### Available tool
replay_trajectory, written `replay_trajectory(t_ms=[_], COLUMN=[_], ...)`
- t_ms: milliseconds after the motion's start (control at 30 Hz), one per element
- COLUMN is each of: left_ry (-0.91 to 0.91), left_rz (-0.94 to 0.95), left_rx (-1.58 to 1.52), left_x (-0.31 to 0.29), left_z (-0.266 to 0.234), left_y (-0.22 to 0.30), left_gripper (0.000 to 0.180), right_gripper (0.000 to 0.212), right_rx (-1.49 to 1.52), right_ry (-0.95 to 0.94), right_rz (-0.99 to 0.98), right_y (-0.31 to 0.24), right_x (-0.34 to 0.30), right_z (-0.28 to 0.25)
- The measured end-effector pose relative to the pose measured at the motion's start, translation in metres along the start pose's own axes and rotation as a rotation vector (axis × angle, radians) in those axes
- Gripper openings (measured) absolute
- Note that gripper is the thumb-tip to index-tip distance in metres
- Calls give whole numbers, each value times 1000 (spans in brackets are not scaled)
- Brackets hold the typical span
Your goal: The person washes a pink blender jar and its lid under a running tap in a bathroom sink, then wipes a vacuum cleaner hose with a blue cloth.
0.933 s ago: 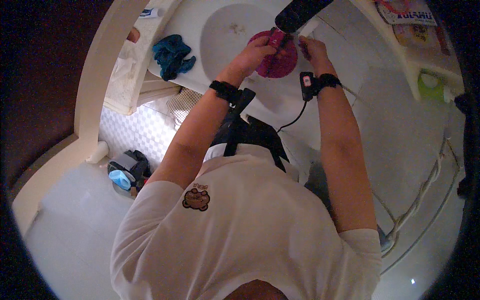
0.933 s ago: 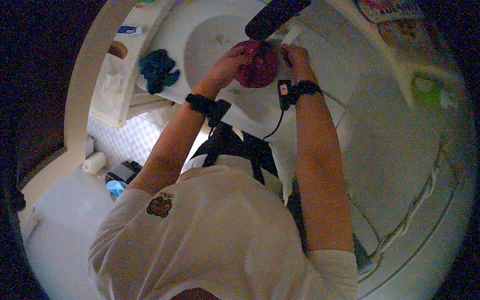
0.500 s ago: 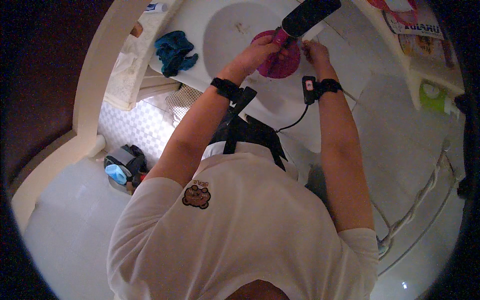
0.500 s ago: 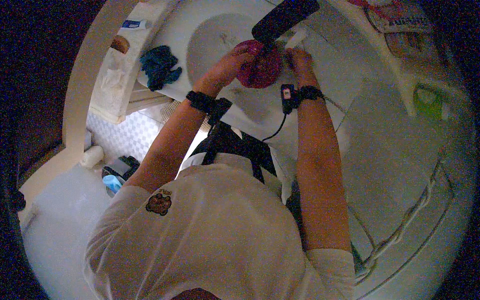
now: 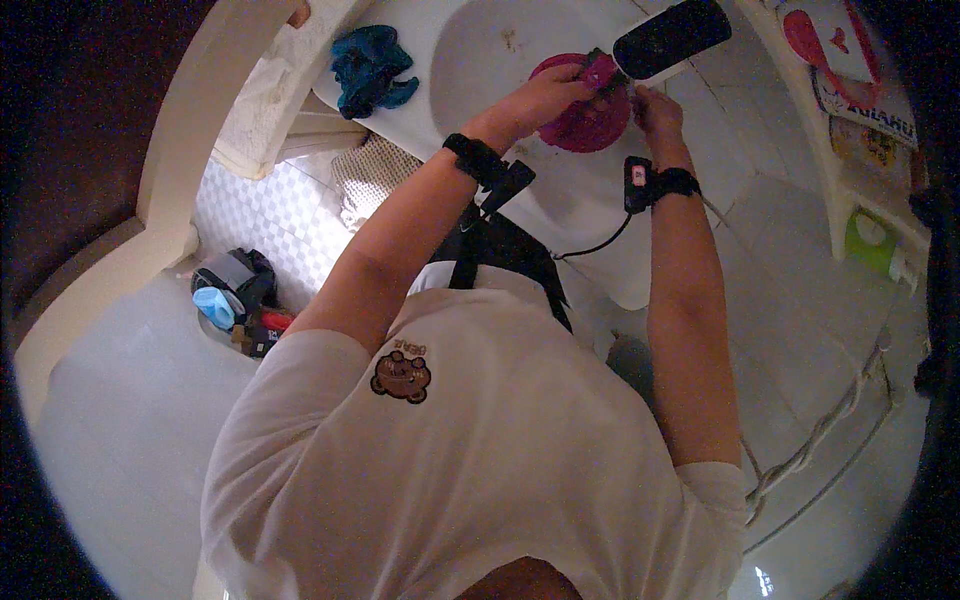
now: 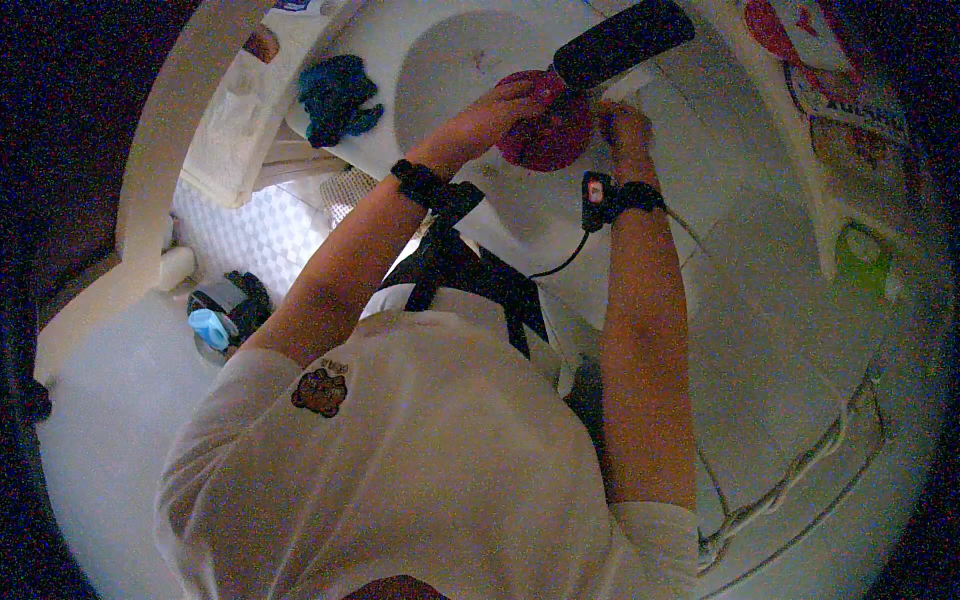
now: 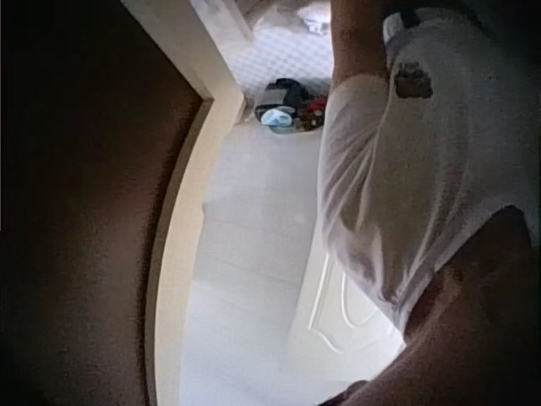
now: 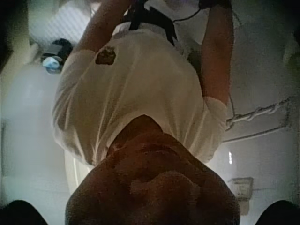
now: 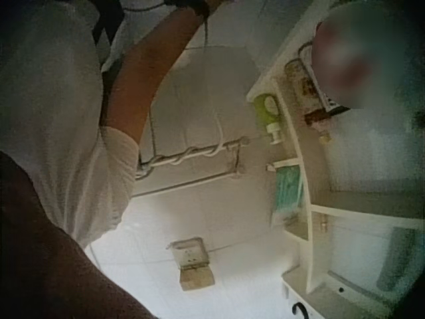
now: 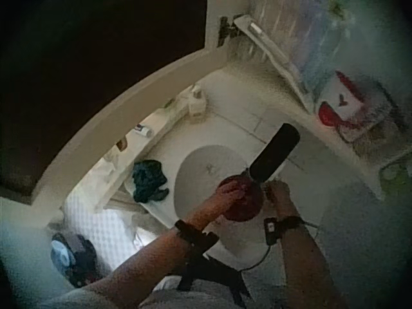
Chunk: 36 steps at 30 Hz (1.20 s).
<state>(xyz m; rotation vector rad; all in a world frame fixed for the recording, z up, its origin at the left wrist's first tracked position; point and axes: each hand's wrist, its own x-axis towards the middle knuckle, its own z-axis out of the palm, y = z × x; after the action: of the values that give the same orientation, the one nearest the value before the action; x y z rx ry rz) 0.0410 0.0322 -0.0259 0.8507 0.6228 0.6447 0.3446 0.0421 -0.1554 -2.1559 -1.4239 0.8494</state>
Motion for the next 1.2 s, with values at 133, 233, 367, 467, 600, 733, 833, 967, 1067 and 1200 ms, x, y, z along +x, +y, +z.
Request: replay_trajectory(t_ms=[133, 233, 367, 467, 600, 733, 833, 967, 1067, 1200], left_ry=[8, 110, -24, -68, 133, 124, 62, 3, 57, 184], left_rz=[67, 198, 331, 155, 280, 170, 611, 701, 383, 264], left_rx=[112, 340, 677, 692, 483, -33, 708, 1185, 734, 783], left_x=[12, 26, 24, 19, 25, 30, 32, 26, 13, 6], left_z=[-2, -1, 7, 13, 15, -11, -28, -19, -5, -15], left_y=[-2, -1, -1, -2, -7, -18, -27, -23, -5, 19], left_gripper=[37, 30, 27, 26, 29, 33, 28, 19, 18, 19], right_gripper=[19, 18, 28, 30, 33, 34, 33, 32, 32, 33], right_rx=[-232, 126, 260, 94, -118, -122, -51, 171, -72, -440], right_ry=[107, 321, 290, 216, 237, 419, 479, 406, 412, 525], right_rz=[-254, -125, -156, -313, -216, -472, -418, -178, -326, -583], right_y=[-24, -62, -123, -154, -180, -196, -197, -186, -177, -171], right_x=[-15, -49, -84, -83, -85, -114, -112, -78, -73, -115], right_z=[1, -4, -10, -14, -6, 25, 27, 15, 17, 27])
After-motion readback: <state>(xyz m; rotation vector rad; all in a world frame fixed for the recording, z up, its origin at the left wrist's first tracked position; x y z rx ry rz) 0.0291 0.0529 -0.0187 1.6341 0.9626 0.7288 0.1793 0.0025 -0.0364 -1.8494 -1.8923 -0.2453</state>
